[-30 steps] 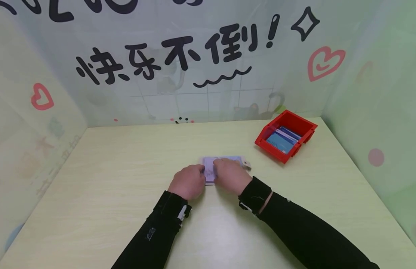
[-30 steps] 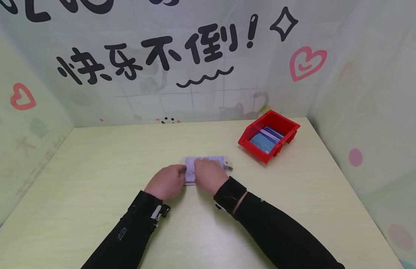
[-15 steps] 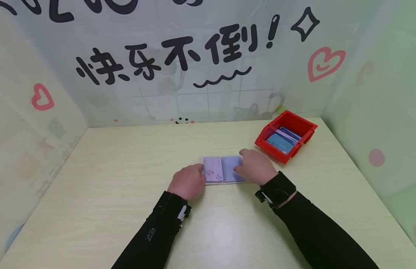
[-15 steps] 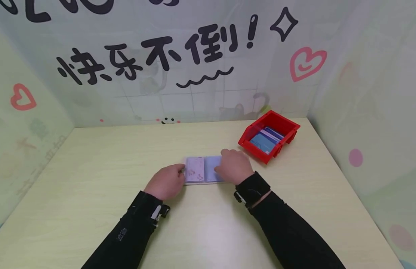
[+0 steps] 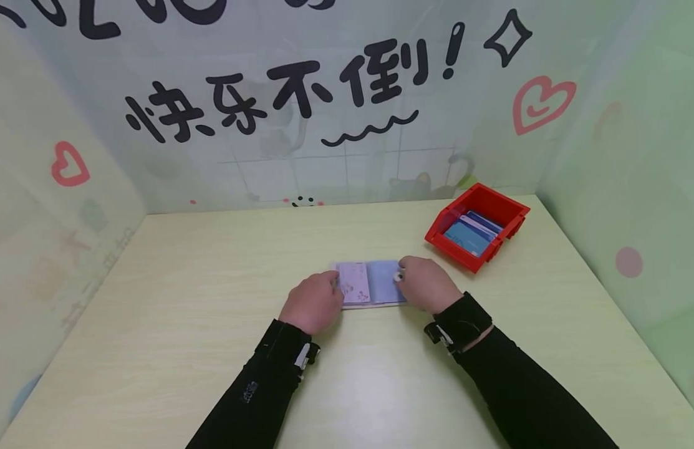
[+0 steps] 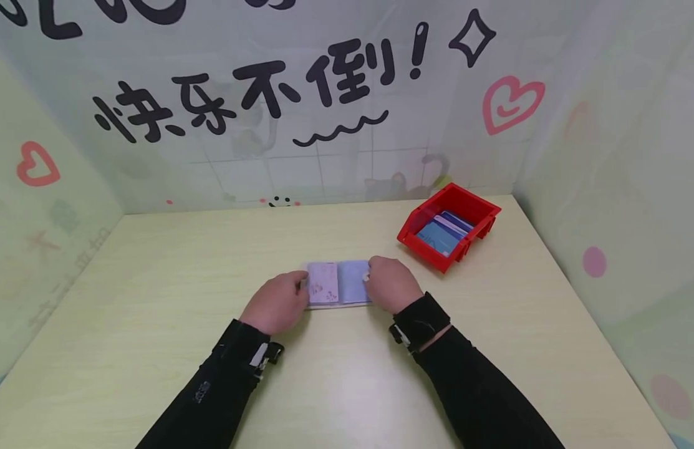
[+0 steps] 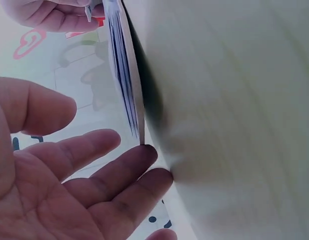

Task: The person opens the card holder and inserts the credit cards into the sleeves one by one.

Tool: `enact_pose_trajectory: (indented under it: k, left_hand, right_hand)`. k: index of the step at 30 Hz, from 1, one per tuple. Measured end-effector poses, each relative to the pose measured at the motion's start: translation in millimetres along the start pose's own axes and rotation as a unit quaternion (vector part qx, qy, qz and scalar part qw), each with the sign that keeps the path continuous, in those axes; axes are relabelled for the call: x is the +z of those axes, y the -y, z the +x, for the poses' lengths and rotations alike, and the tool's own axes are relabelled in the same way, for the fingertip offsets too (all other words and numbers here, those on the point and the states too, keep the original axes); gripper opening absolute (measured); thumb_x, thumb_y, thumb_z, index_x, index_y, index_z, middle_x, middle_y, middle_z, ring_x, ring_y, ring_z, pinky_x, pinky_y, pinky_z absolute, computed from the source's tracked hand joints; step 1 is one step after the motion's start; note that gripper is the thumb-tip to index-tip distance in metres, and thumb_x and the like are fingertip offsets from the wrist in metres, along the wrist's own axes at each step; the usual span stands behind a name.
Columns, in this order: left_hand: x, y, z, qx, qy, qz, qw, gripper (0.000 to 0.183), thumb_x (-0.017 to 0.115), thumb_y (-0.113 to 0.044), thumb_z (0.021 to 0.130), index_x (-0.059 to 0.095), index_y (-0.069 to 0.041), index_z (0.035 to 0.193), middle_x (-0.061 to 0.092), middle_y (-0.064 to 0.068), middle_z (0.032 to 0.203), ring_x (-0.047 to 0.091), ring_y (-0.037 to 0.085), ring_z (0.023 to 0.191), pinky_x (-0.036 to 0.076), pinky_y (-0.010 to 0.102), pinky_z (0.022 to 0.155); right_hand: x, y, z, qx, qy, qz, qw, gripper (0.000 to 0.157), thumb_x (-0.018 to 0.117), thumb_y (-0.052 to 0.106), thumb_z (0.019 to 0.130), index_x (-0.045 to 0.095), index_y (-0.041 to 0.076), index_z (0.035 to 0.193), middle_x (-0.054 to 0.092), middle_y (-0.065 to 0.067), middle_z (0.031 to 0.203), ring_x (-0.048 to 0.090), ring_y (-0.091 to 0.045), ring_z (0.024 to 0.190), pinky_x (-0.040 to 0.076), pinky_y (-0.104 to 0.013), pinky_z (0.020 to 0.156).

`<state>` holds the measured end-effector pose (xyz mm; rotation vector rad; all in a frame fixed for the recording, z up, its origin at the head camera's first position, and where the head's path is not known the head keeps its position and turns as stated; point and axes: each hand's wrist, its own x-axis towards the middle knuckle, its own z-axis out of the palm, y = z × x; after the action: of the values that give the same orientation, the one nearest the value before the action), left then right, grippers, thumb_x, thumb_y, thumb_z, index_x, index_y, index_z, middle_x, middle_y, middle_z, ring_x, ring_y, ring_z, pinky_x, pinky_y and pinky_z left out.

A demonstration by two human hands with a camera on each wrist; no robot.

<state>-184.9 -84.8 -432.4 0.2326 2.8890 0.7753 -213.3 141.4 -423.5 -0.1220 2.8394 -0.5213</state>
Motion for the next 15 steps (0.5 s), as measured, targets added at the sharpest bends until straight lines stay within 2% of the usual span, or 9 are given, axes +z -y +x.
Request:
enact_pose_trajectory:
  k: [5,15]
  left_hand:
    - [-2.6,-2.2,-0.1,0.001,-0.014,-0.019,0.9997,0.047,0.053,-0.02,0.106,0.058,-0.001,0.149,0.062,0.017,0.149,0.064,0.031,0.13,0.051,0.051,0.111]
    - [-6.3,-6.5,-1.4,0.009,-0.042,-0.059,0.9974,0.047,0.053,-0.017,0.105,0.059,0.003,0.146,0.061,0.023,0.147,0.062,0.031,0.125,0.05,0.049,0.112]
  right_hand:
    - [-0.9,-1.2,-0.7,-0.006,0.001,0.003,1.0,0.048,0.068,0.024,0.103,0.061,0.001,0.145,0.069,-0.016,0.127,0.064,-0.027,0.102,0.056,-0.047,0.105]
    - [0.8,-0.3,-2.0,-0.018,0.006,0.019,1.0,0.045,0.066,0.023,0.104,0.062,0.002,0.143,0.07,-0.014,0.124,0.064,-0.026,0.1,0.057,-0.047,0.104]
